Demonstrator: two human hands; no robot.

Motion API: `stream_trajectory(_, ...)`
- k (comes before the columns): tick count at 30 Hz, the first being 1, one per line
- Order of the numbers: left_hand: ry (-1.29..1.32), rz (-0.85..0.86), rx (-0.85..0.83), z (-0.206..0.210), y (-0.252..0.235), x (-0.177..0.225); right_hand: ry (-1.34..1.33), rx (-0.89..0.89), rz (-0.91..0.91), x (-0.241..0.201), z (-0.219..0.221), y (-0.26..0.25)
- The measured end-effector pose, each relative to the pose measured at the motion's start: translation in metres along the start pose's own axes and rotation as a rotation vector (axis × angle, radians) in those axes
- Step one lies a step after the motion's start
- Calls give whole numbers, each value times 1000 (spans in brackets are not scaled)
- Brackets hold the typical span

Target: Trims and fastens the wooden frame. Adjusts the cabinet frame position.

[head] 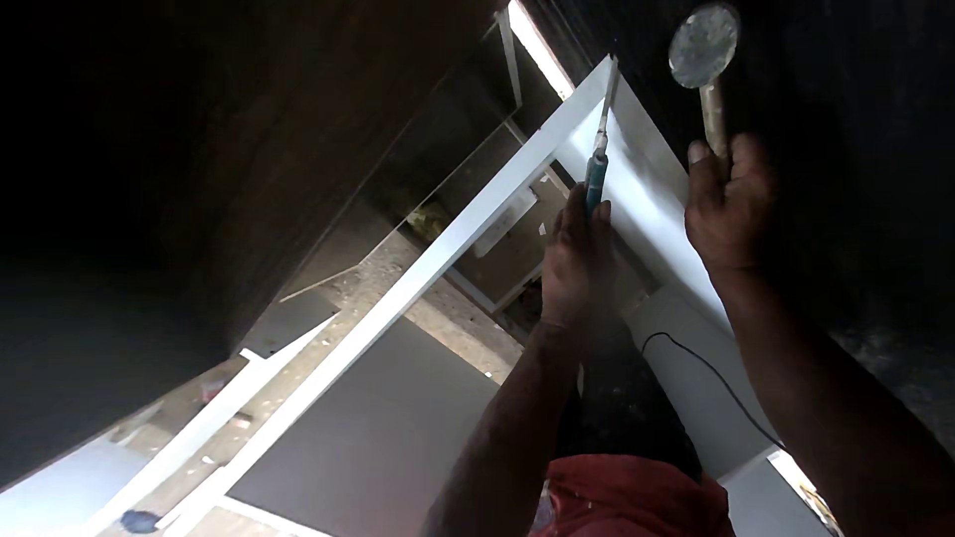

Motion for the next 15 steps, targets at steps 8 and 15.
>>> stream_trajectory(8,42,-17,24,7,-5,-4,-226,211,-181,16,7,2)
stream_trajectory(15,72,-61,35,7,2,6,-407,172,-206,19,7,1)
Point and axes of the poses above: each hand's wrist, its own y-axis away from the middle knuckle, its own z-axis out of the palm, x = y × z, the point moved 8 cm from there along -y, towards the middle knuckle, and after that the axes turned 4 degrees about -x, right-handed, at the moved point
